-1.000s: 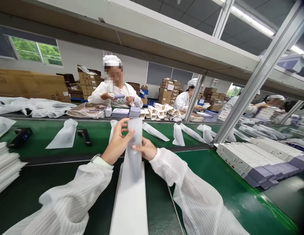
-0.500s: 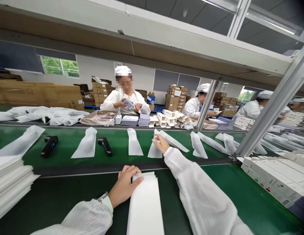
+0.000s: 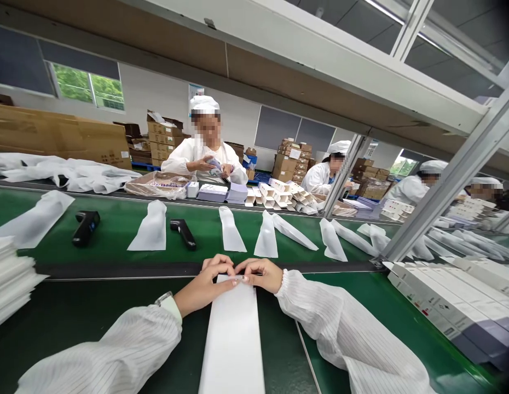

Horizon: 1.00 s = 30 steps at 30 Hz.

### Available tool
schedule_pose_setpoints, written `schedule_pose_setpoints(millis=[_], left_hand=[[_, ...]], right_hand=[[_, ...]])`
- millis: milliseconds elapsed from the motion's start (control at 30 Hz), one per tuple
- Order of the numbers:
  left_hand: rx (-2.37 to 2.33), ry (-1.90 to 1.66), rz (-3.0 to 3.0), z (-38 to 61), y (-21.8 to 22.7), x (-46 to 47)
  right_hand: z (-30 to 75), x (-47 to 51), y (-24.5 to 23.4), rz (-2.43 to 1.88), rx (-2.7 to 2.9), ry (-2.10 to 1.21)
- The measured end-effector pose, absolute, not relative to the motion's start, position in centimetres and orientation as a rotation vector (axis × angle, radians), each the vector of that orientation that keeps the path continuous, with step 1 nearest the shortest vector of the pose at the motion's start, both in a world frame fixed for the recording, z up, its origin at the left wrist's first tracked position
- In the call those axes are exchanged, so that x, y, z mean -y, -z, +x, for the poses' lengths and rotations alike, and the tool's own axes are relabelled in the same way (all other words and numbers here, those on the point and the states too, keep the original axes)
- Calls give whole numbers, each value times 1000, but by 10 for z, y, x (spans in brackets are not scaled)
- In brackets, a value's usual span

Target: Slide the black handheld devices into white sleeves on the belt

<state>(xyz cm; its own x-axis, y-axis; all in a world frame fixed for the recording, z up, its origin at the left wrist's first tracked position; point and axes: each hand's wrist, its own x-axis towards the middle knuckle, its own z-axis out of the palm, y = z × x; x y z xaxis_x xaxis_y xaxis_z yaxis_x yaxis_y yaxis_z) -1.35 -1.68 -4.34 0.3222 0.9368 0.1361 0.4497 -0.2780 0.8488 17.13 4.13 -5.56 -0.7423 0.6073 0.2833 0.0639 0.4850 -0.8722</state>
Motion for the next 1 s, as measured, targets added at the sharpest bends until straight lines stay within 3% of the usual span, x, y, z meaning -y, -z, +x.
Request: schedule_pose_setpoints(millis=[167,467,733,900,1000], left_hand=[[-918,-911,1671,-17,42,14],[-928,-1065,1661,-14,50,11],[-971,-1055,1623,-15,52,12],[-1006,-1049,1608,-16,49,13],[-971,-1032,1611,-14,42,16]], right_hand=[[176,-58,44,-550,2291,-1324],[45,-116,55,-1050,2050,-882],[54,-142,49,-1085,1688,-1228],[124,-109,12,-557,1477,-1672],[149,-85,0,-458,1444,-1733]])
